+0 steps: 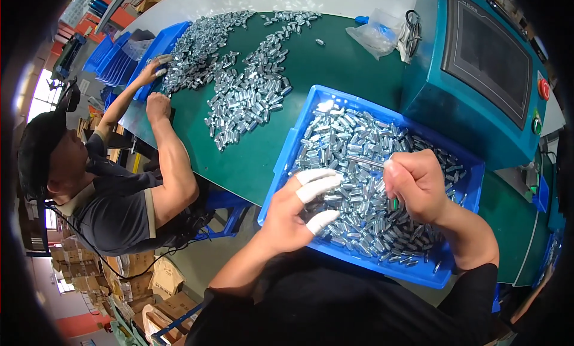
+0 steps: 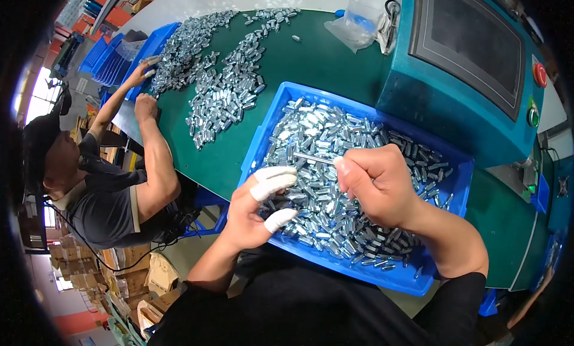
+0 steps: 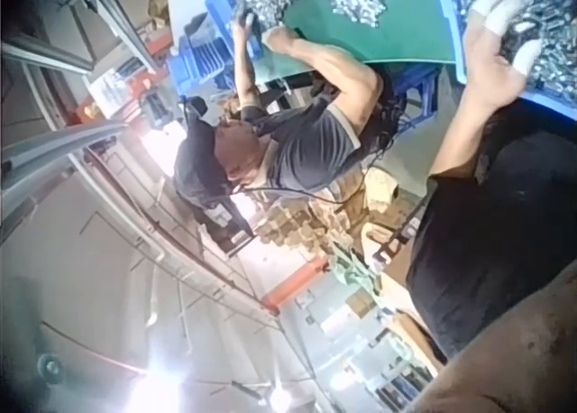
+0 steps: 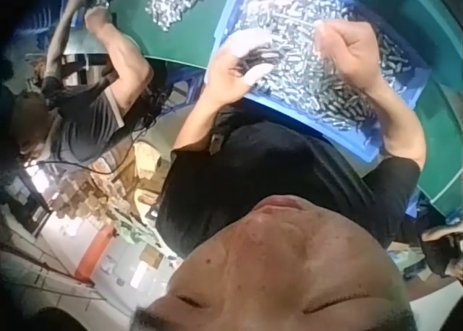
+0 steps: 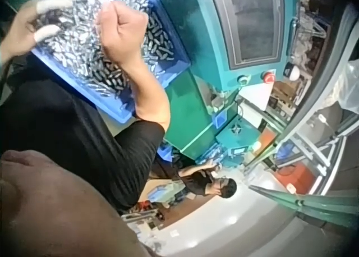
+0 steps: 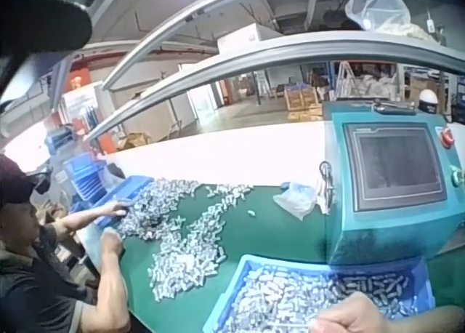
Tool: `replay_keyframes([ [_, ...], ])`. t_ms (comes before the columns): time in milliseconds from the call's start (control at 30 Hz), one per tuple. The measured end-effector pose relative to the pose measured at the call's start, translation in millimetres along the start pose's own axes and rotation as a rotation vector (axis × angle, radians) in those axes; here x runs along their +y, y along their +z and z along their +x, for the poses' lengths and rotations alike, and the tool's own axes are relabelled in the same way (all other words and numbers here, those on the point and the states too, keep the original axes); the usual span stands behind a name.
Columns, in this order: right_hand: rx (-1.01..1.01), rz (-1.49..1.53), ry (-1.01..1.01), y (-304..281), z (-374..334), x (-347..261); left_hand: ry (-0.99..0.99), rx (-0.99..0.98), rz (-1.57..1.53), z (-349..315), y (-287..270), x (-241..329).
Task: Sorting and inspecting small metal components from a blue bin on a factory production floor.
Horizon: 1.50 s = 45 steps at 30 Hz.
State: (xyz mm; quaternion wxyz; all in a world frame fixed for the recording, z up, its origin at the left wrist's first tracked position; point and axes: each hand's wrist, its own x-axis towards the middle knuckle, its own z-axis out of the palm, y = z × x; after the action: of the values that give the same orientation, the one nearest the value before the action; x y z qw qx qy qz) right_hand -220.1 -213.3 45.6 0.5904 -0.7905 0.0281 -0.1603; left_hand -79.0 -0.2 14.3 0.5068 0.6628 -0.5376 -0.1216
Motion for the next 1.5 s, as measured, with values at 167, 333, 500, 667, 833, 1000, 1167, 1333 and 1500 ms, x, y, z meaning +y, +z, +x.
replay_keyframes([
  [167,-0.055,-0.120,-0.033,7,-5,9,-0.330,0.513,0.060,-3,-47,-61],
  [333,-0.050,-0.106,-0.033,13,-4,11,-0.358,0.513,0.795,-21,-103,-129],
  [500,-0.044,-0.088,-0.004,14,-4,15,-0.395,0.572,0.796,-30,-106,-129],
  [667,-0.068,-0.101,-0.006,16,-3,18,-0.601,0.506,0.610,-33,-114,-112],
  [833,-0.067,-0.095,-0.005,15,-4,19,-0.486,0.512,-0.246,-28,-87,-65],
  [1000,-0.153,-0.126,-0.015,13,-3,18,-0.416,0.385,-0.724,-14,-32,-21],
  [1167,-0.185,-0.117,-0.039,13,-3,19,-0.452,0.327,-0.900,-10,-2,-19],
  [1333,-0.210,-0.176,-0.058,15,-3,18,-0.445,0.172,-0.771,-14,6,-16],
  [1500,-0.130,-0.316,-0.205,25,-6,26,-0.469,0.093,-0.704,-14,9,-12],
])
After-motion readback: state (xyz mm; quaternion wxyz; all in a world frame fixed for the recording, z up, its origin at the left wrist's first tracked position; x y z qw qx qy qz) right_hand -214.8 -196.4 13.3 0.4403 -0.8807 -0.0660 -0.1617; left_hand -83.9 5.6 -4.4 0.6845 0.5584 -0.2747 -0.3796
